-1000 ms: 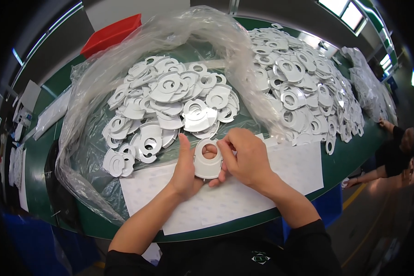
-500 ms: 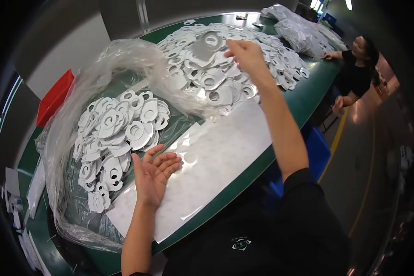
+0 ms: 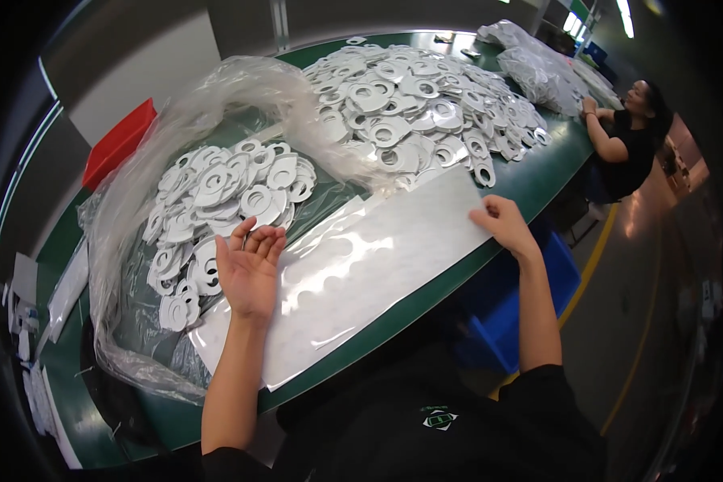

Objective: Assembling white plastic circular light fixture components by applying adhesive rings.

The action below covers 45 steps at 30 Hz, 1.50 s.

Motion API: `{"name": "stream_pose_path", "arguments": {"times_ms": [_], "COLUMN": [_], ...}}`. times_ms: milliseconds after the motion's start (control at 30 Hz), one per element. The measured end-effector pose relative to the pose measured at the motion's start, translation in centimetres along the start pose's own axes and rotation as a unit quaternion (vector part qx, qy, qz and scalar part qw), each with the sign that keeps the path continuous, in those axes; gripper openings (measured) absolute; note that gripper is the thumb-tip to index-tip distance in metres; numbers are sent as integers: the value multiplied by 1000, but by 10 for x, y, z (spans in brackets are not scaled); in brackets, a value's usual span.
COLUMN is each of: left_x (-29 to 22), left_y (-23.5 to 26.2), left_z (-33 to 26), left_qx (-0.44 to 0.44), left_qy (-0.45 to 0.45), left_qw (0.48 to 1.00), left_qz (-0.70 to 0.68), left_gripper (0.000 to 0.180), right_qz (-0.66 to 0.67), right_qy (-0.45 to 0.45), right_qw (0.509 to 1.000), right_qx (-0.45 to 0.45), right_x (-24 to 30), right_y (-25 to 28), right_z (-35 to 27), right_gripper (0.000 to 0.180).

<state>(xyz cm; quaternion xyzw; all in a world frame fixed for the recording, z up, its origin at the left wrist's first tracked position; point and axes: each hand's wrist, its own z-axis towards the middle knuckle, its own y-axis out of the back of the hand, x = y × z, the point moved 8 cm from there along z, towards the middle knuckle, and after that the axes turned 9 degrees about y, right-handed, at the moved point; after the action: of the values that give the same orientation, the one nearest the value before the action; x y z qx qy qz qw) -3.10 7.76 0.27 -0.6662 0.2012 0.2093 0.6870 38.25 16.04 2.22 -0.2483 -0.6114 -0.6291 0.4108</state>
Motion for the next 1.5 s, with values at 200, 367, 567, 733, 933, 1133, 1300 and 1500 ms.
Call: {"name": "stream_pose_path", "arguments": {"times_ms": [200, 367, 567, 733, 933, 1133, 1300, 1500], "left_x": [-25, -16, 0, -127, -370, -247, 19, 129], "left_y": [-4, -31, -76, -98, -32, 128, 210, 295], "left_z": [-2, -6, -28, -73, -359, -791, -968, -882], "left_qx": [-79, -104, -37, -114, -379, -835, -966, -936], "left_qy": [-83, 81, 226, -33, -480, -543, -230, -120], "left_qw": [969, 930, 869, 784, 697, 43, 53, 324], "left_qz": [220, 343, 440, 610, 374, 81, 107, 62], "left_gripper": [35, 58, 39, 18, 26, 37, 39, 37], "right_qz": [242, 310, 366, 410, 126, 61, 52, 22], "right_qy": [43, 50, 60, 37, 105, 139, 136, 133], "right_qw": [964, 937, 917, 907, 978, 982, 987, 981], "right_qx": [-102, -151, -148, -89, -129, -112, -72, -142], "right_x": [4, 2, 19, 25, -18, -22, -61, -40], "right_y": [34, 58, 44, -2, -43, -27, -44, -1], "right_z": [-14, -21, -13, 7, 14, 19, 35, 19], "right_gripper": [14, 17, 18, 32, 18, 22, 21, 25]}}
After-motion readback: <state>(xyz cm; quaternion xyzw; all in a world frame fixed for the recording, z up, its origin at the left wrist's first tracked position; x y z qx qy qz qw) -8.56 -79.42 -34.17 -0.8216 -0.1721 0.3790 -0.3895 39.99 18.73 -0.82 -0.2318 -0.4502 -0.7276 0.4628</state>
